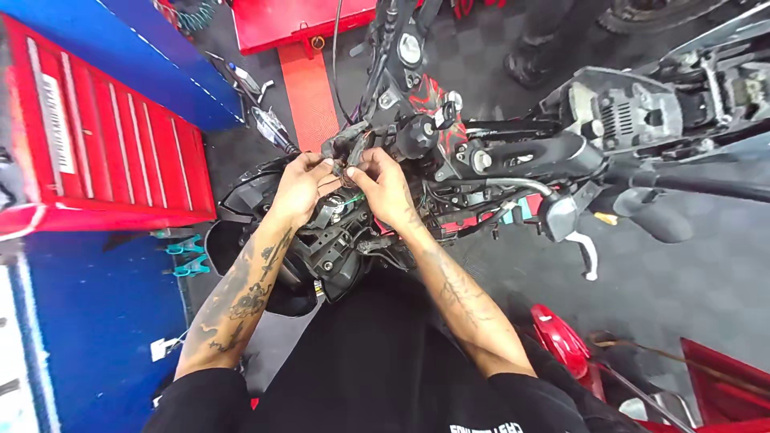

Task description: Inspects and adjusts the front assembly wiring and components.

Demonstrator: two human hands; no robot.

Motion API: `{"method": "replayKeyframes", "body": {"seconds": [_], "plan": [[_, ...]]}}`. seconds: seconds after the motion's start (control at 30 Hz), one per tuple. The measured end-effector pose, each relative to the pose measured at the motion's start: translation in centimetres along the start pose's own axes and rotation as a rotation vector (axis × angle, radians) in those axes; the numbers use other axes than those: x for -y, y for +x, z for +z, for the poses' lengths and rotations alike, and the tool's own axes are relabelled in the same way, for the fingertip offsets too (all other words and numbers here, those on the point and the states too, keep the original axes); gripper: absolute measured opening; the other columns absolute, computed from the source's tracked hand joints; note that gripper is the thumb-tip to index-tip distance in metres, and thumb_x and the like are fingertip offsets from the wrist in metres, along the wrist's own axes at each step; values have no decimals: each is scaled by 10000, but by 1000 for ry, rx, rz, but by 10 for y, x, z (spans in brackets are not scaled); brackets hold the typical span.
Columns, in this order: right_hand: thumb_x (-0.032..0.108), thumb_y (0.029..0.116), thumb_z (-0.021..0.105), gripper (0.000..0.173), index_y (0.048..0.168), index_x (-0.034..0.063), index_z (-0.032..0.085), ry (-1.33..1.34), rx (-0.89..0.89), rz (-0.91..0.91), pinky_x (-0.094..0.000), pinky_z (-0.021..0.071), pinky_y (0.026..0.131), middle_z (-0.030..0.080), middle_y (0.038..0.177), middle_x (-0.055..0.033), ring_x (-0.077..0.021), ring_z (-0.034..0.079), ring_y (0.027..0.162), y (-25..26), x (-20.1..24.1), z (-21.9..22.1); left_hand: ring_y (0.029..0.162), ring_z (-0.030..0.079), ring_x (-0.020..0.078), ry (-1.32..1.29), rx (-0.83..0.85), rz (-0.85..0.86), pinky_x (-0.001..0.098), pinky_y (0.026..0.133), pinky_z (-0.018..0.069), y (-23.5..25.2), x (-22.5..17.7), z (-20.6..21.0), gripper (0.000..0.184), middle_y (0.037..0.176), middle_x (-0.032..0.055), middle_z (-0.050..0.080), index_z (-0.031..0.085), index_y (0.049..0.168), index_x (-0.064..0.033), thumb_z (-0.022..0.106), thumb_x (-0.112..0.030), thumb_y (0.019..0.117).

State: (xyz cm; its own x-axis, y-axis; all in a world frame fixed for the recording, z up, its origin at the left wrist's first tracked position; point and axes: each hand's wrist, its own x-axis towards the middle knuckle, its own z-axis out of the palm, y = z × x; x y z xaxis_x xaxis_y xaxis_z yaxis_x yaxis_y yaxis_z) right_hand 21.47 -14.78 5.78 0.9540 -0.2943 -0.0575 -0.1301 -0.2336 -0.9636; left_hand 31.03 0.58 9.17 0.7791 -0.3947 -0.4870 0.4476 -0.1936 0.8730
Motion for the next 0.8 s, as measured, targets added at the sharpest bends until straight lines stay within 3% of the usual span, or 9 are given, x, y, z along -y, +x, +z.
{"method": "replayKeyframes", "body": {"seconds": [0.1,0.2,0.3,0.43,0.5,0.6,0.67,0.7,0.8], "plan": [[216,1016,649,251,1221,96,567,-30,-50,-3,-373,573,590,687,862,-53,-182,658,677,2,-5,6,1012,734,228,128,30,54,399,920,629,-6,4,-10,317,1216,135,637,512,1321,-16,555,-213,1076],[213,993,690,245,1169,59,617,-162,-68,-21,-417,593,705,712,892,-69,-197,698,760,15,0,9,982,745,235,129,20,122,411,899,643,0,9,-11,289,1174,132,652,534,1269,-13,587,-206,1061],[217,982,712,231,1125,65,615,-215,-52,-10,-458,573,682,690,892,-98,-247,679,755,19,8,10,960,753,209,200,-5,205,388,884,648,5,6,-2,279,1155,132,673,564,1255,-12,584,-215,1064],[133,963,706,158,1089,61,643,-231,-176,-51,-466,566,670,676,883,-112,-259,673,763,21,3,19,997,722,169,330,25,265,364,897,614,10,3,5,493,1188,94,699,542,1384,-59,733,-248,970],[114,957,694,138,1086,69,669,-251,-210,-80,-480,574,691,692,912,-127,-270,693,807,17,-1,26,1013,715,165,354,17,264,364,892,611,18,7,9,576,1181,88,707,541,1384,-64,800,-262,909],[174,940,736,319,1238,83,666,-232,-141,-50,-468,598,803,680,1092,-145,-260,697,936,10,-7,24,1011,720,125,450,21,309,332,918,607,32,5,13,531,1127,71,731,606,1307,-44,841,-187,852],[202,906,772,564,1412,93,547,-242,-72,9,-494,600,839,629,1234,-150,-272,685,1003,2,-7,22,1027,718,145,519,53,339,355,930,602,27,2,9,541,1169,86,722,592,1336,-53,835,-154,862],[206,887,782,619,1430,81,512,-254,-88,18,-521,583,863,662,1215,-137,-278,690,1020,1,-7,23,1034,718,148,508,72,340,357,931,602,27,0,7,537,1183,81,722,582,1351,-59,821,-140,877],[259,924,753,505,1325,39,539,-289,-172,44,-526,573,890,710,1131,-120,-278,705,1030,3,-13,25,963,740,176,349,127,284,367,873,632,35,-1,9,462,1137,74,731,578,1330,-54,775,-120,917]]}}
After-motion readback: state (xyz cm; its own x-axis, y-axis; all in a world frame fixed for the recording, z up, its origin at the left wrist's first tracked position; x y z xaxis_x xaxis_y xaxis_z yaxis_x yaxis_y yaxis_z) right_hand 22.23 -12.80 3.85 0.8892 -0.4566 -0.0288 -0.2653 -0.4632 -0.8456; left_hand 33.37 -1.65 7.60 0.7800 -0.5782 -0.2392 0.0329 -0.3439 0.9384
